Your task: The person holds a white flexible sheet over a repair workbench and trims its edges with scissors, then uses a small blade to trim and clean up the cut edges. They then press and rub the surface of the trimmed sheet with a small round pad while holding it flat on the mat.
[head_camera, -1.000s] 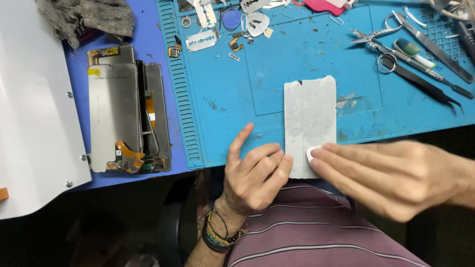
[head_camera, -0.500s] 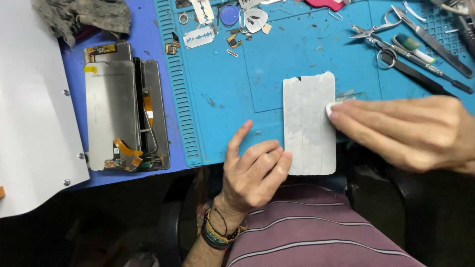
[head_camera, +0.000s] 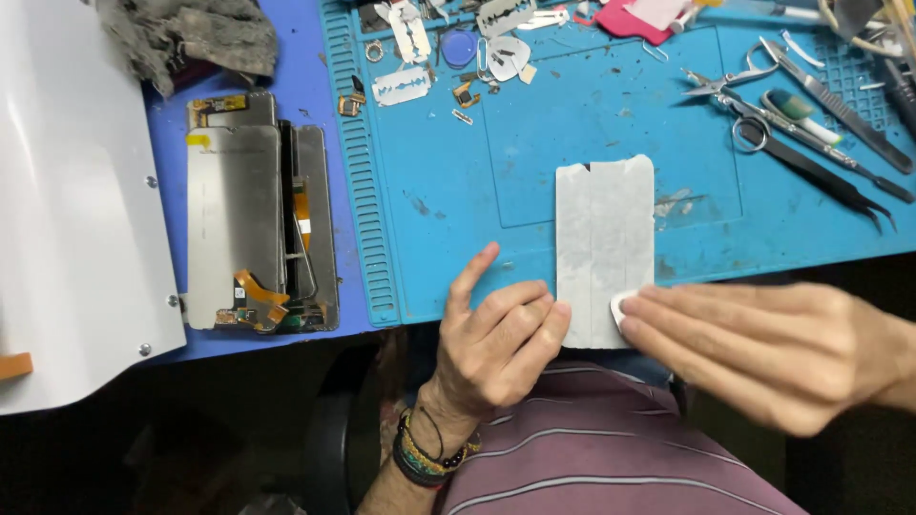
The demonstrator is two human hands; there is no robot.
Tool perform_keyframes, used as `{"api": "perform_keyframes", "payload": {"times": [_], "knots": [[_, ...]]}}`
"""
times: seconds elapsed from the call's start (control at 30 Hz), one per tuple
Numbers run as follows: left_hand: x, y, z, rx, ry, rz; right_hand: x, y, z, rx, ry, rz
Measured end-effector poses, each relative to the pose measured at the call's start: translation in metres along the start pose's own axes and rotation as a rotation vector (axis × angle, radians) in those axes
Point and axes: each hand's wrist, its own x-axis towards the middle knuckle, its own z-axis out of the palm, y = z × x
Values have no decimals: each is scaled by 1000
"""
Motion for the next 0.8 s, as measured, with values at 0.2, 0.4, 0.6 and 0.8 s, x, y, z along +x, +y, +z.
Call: {"api": "perform_keyframes", "payload": {"times": [0.2, 0.4, 0.6, 0.8], "knots": [[-1, 0, 0, -11, -8, -2, -4, 2, 3, 14, 0, 28], [-3, 2, 1, -26, -9, -12, 14, 2, 8, 15, 28, 12], [3, -1, -4, -42, -10, -8, 33, 4, 12, 5, 37, -12], [1, 0, 1, -47, 18, -7, 38, 7, 12, 6, 18, -10]]}}
